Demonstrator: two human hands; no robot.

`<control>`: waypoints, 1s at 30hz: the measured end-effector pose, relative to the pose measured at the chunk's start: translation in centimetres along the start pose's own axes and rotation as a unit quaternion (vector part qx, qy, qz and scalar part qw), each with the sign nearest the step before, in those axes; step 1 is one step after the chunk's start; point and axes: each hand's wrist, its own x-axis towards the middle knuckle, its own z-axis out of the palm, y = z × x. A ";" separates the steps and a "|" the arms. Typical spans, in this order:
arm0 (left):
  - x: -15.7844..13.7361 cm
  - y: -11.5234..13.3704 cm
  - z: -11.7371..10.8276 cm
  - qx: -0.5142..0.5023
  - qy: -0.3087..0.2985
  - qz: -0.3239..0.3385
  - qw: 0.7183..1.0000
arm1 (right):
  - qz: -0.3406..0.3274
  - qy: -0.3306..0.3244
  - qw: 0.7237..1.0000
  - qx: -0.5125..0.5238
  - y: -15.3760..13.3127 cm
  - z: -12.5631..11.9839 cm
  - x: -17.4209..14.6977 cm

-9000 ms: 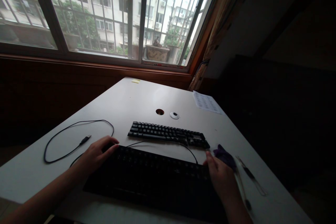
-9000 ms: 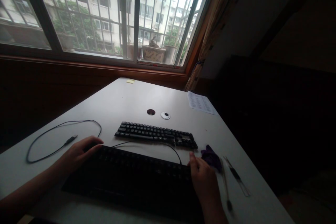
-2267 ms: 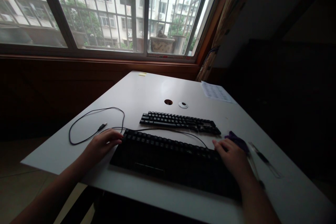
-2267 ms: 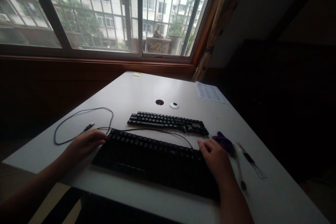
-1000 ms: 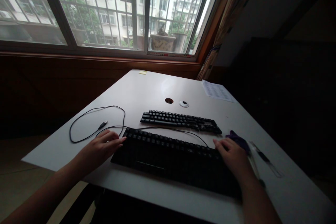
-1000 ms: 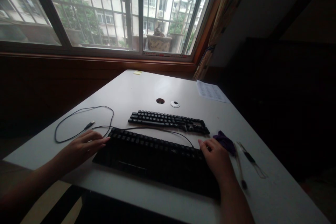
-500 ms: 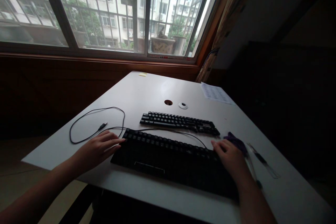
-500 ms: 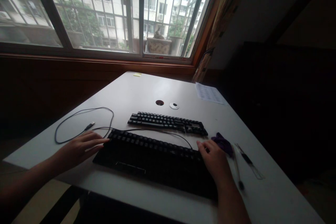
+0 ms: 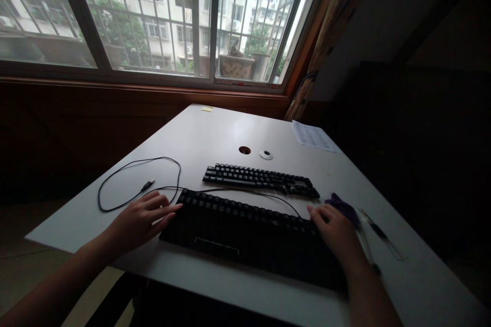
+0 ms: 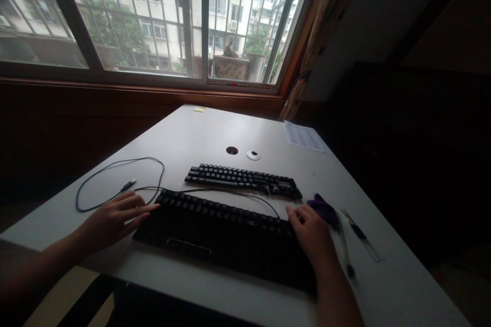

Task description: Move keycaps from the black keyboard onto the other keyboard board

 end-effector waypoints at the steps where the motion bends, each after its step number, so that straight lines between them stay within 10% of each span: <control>1: 0.0 0.0 0.0 0.008 0.005 0.004 1.000 | 0.001 0.000 1.000 0.001 0.0 0.0 0.0; 17: 0.8 -0.6 -0.6 -0.017 -0.026 0.028 0.999 | 0.004 -0.003 1.000 0.013 -0.4 -0.2 0.1; 30: 13.0 -7.3 2.7 -0.058 0.008 -0.034 0.998 | -0.017 0.011 1.000 0.003 -0.3 -0.1 0.0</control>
